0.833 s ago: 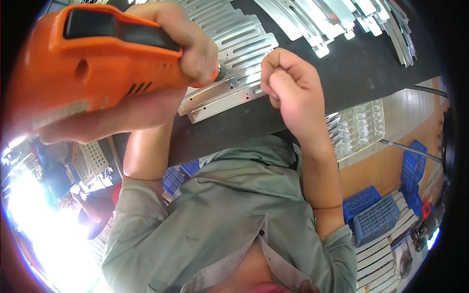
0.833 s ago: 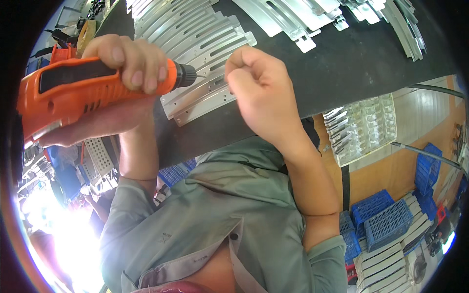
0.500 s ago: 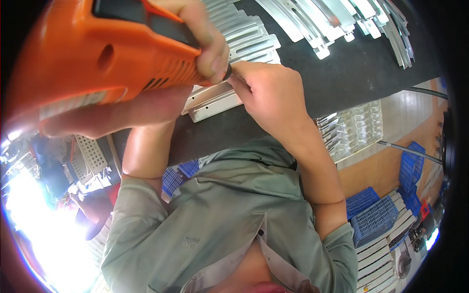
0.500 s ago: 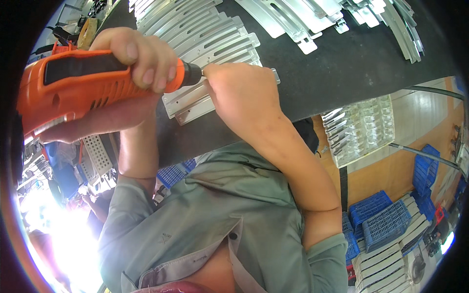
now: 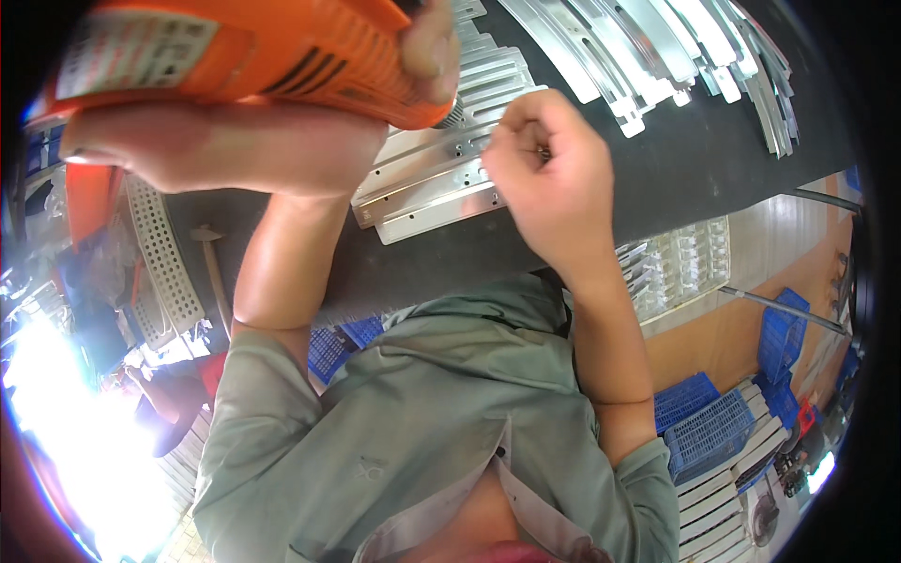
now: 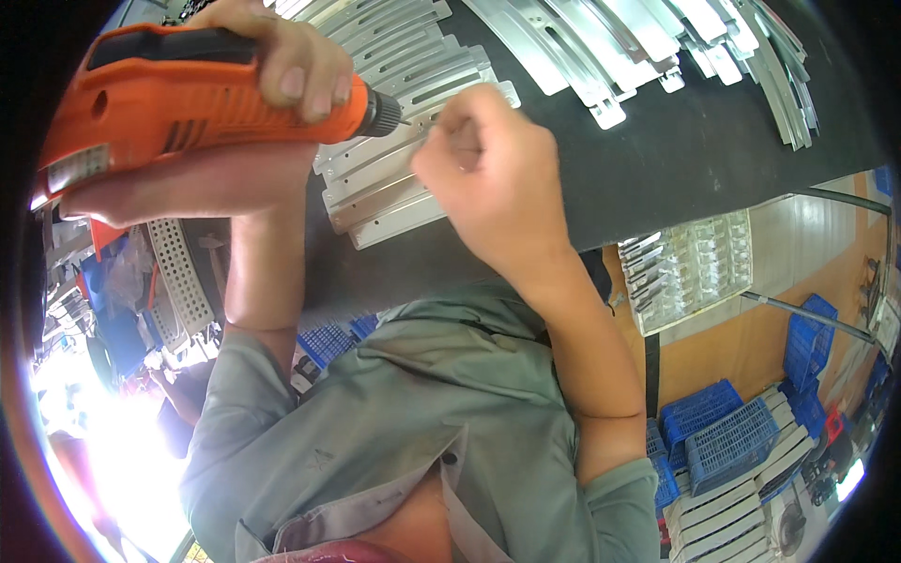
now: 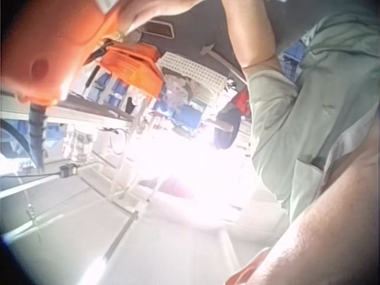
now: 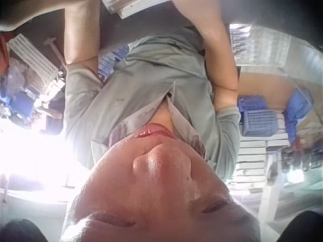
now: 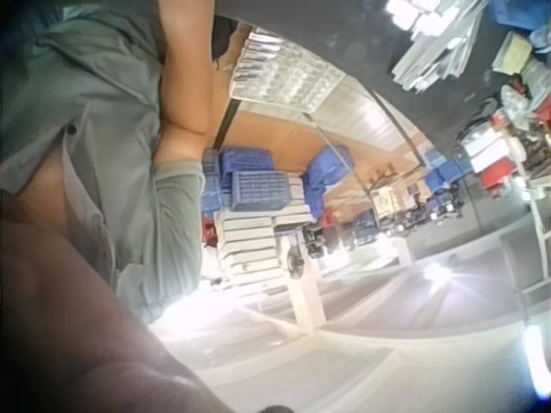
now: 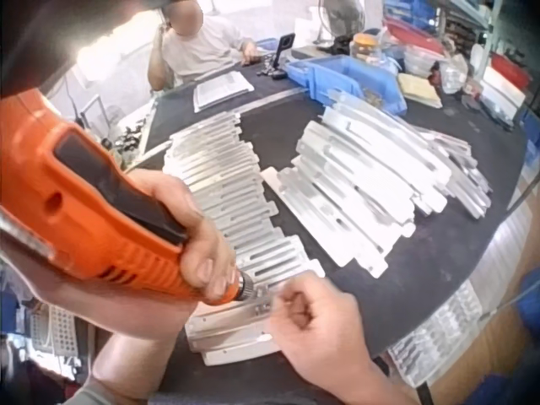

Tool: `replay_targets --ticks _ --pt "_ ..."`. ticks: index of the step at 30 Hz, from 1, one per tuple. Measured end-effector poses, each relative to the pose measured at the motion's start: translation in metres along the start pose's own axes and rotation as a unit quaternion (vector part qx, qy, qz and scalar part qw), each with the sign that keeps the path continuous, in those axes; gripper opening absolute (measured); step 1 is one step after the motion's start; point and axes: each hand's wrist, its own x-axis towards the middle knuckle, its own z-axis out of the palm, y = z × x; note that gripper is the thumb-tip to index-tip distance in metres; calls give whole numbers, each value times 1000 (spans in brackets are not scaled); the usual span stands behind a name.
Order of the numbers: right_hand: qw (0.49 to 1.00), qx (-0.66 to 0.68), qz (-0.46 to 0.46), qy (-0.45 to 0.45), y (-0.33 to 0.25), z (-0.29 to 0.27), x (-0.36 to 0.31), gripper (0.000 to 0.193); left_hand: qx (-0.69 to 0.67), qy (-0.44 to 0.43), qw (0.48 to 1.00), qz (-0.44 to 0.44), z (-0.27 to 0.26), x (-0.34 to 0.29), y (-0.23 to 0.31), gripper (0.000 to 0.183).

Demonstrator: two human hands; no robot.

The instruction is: Assembling small metal components onto metal strips using an electric screwdriver.

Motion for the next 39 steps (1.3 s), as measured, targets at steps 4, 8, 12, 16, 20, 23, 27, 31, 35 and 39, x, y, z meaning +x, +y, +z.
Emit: replay_targets --ticks 4,8,12,16,20,23,27,31,35,39 --pt "968 221 117 22 5 -18 4 11 -23 12 1000 -16 -1 -2 -12 108" --pt "926 324 192 -8 -3 -23 6 14 -46 26 998 -34 -1 -7 -26 109" --pt "947 288 132 -47 5 -23 5 13 -66 41 996 -49 4 -10 -33 109" --pt "995 -81 21 -49 -8 -15 6 10 -87 50 992 -80 8 -5 -29 109" --pt "961 -238 -117 -82 2 0 18 13 -91 114 983 -114 22 1 -11 111" --pt "943 -291 -131 -98 4 11 27 13 97 82 977 -172 6 -1 -13 116" --pt "947 -289 -100 -98 0 6 22 12 196 113 961 -156 2 3 7 119" --pt "958 -253 -102 -83 8 13 19 11 -44 240 968 51 38 14 7 120" --pt "990 -85 86 -76 -11 2 24 11 -122 269 953 68 34 12 2 122" --pt "927 327 185 -10 -4 -10 33 11 -72 272 959 21 26 7 1 127"
